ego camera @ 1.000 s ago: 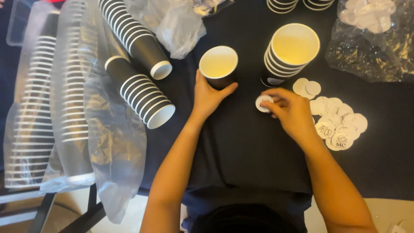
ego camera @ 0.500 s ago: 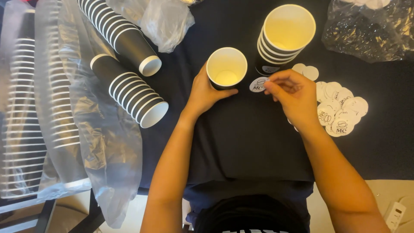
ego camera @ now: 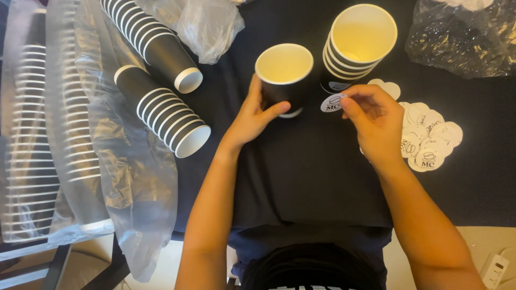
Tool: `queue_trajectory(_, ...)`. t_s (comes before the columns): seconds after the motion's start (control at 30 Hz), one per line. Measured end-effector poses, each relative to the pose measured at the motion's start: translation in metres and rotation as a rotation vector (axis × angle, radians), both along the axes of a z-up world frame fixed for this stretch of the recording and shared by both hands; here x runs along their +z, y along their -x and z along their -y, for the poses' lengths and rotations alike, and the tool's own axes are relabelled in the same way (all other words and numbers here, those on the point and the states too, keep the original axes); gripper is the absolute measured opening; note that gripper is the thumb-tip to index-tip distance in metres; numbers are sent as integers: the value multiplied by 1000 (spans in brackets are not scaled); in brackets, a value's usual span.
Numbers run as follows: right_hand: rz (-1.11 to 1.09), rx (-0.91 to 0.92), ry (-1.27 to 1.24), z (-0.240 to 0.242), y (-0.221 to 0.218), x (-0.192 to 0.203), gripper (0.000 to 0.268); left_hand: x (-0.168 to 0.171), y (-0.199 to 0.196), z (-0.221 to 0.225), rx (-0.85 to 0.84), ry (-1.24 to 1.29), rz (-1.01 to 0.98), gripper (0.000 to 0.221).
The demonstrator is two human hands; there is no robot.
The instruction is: Peeling circular logo stickers and applying them to the sides of black and white paper coffee cups.
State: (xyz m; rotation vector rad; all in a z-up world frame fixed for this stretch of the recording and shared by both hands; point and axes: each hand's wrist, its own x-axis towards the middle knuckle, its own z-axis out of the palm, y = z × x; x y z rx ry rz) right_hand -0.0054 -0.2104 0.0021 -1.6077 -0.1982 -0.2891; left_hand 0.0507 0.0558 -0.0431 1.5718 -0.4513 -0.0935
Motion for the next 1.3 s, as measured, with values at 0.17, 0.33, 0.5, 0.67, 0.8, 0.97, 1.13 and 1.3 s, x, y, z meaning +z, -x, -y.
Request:
queue_trajectory(0.17,-19,29,-152,-3,-2,-9,11,-15,-14,-14,9,-113,129,89)
queue_trajectory(0.33,-102,50,-263,-11,5,13,13,52,18,-16,250,-132,291,101)
queue_trajectory(0.5,-126,12,-423,-18,2,-9,11,59,41,24,836,-149,1054,16)
queue_trajectory(0.67,-171,99,-453,-29,8,-18,10,55,54,70,630,-264,1067,28)
queue_trajectory(0.8,-227,130,-439,-32,13,-1,10,65,54,72,676,-196,1094,16)
queue_trajectory(0.97,-256,166,-455,-29,13,7,12,65,55,70,523,-86,909,14)
queue_trajectory(1.13,-240,164,-426,-26,12,4,12,67,59,71,489,-38,839,14)
queue_trajectory(1.3,-215,165,-410,-25,11,2,11,67,59,72,447,5,796,14)
